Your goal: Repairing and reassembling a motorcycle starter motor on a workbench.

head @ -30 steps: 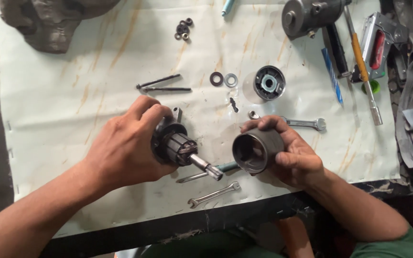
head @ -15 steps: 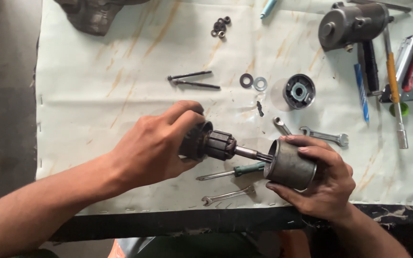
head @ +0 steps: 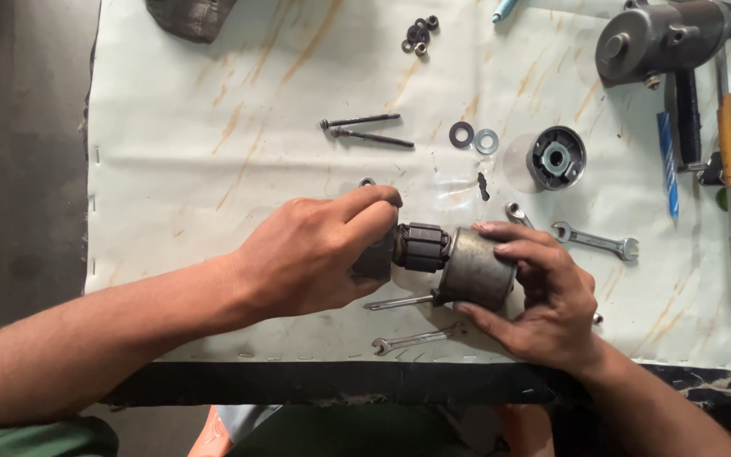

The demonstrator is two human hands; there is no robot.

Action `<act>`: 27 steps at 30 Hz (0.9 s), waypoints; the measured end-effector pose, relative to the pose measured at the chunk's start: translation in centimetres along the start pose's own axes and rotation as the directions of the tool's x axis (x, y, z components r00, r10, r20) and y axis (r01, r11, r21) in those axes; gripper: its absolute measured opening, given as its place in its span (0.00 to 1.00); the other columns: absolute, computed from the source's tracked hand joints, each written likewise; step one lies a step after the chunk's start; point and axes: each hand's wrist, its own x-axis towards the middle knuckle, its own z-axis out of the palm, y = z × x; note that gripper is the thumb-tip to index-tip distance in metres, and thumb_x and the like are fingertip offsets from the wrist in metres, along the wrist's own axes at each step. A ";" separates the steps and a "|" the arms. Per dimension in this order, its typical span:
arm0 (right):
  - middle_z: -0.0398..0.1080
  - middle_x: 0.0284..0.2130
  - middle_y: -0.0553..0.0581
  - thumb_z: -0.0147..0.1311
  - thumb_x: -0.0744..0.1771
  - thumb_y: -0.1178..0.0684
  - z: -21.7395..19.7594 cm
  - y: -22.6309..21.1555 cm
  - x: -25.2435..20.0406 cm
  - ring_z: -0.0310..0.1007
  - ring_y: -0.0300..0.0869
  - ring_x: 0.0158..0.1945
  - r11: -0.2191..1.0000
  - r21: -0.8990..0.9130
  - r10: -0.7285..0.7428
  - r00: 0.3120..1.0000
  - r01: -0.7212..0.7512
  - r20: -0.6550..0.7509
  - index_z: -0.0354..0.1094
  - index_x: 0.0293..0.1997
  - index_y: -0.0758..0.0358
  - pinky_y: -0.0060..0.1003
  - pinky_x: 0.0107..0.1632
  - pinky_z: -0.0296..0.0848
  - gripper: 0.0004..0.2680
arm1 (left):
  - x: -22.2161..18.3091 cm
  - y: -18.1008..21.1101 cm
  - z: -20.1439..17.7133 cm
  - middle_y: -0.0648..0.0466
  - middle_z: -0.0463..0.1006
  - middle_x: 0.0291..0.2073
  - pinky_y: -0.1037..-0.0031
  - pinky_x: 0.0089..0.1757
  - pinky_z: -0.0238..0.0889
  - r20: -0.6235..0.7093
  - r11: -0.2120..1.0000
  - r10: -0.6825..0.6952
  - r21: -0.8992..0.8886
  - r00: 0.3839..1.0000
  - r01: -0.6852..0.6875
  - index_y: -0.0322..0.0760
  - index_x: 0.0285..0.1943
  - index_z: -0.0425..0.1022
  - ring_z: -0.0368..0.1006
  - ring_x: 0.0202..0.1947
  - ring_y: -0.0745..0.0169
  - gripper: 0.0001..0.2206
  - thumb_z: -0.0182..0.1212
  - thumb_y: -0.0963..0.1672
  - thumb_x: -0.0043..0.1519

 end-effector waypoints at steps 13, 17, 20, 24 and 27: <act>0.62 0.64 0.68 0.70 0.62 0.61 0.9 -0.7 1.7 0.67 0.52 0.69 1.000 -0.009 0.026 0.999 -0.026 0.027 0.56 0.61 0.64 0.43 0.68 0.73 0.25 | -0.1 -0.1 0.1 0.44 0.76 0.47 0.59 0.32 0.72 0.001 1.000 -0.016 -0.023 1.000 0.016 0.31 0.43 0.66 0.78 0.33 0.42 0.22 0.75 0.43 0.45; 0.64 0.62 0.67 0.71 0.60 0.59 0.8 -0.8 2.8 0.70 0.51 0.67 0.991 -0.134 -0.013 0.998 0.023 0.069 0.59 0.61 0.64 0.42 0.67 0.73 0.25 | -0.3 -0.3 0.1 0.43 0.76 0.45 0.59 0.32 0.72 -0.004 0.999 -0.007 -0.037 1.000 0.007 0.30 0.43 0.66 0.77 0.32 0.40 0.23 0.75 0.44 0.45; 0.65 0.62 0.68 0.71 0.60 0.59 0.5 -0.8 4.2 0.70 0.50 0.66 0.996 -0.084 -0.021 0.990 0.033 0.139 0.60 0.60 0.64 0.42 0.66 0.73 0.25 | -0.4 -0.5 0.2 0.43 0.75 0.44 0.58 0.32 0.72 -0.009 0.999 -0.009 -0.034 1.000 0.009 0.30 0.44 0.66 0.77 0.32 0.39 0.25 0.76 0.44 0.45; 0.69 0.59 0.68 0.72 0.60 0.57 0.2 -1.0 5.5 0.74 0.50 0.63 0.994 -0.074 -0.061 0.980 0.076 0.190 0.65 0.58 0.66 0.40 0.63 0.77 0.23 | -0.7 -0.4 0.6 0.41 0.75 0.42 0.58 0.33 0.72 -0.017 0.999 -0.029 -0.036 0.999 0.028 0.29 0.45 0.65 0.77 0.32 0.39 0.26 0.76 0.45 0.44; 0.71 0.58 0.68 0.73 0.59 0.57 0.2 -1.3 5.8 0.75 0.50 0.61 0.995 -0.069 -0.062 0.981 0.076 0.184 0.67 0.57 0.66 0.39 0.62 0.79 0.22 | -0.8 -0.3 0.7 0.41 0.75 0.42 0.58 0.32 0.72 -0.024 0.998 -0.043 -0.037 0.999 0.042 0.29 0.45 0.65 0.77 0.32 0.39 0.26 0.76 0.45 0.44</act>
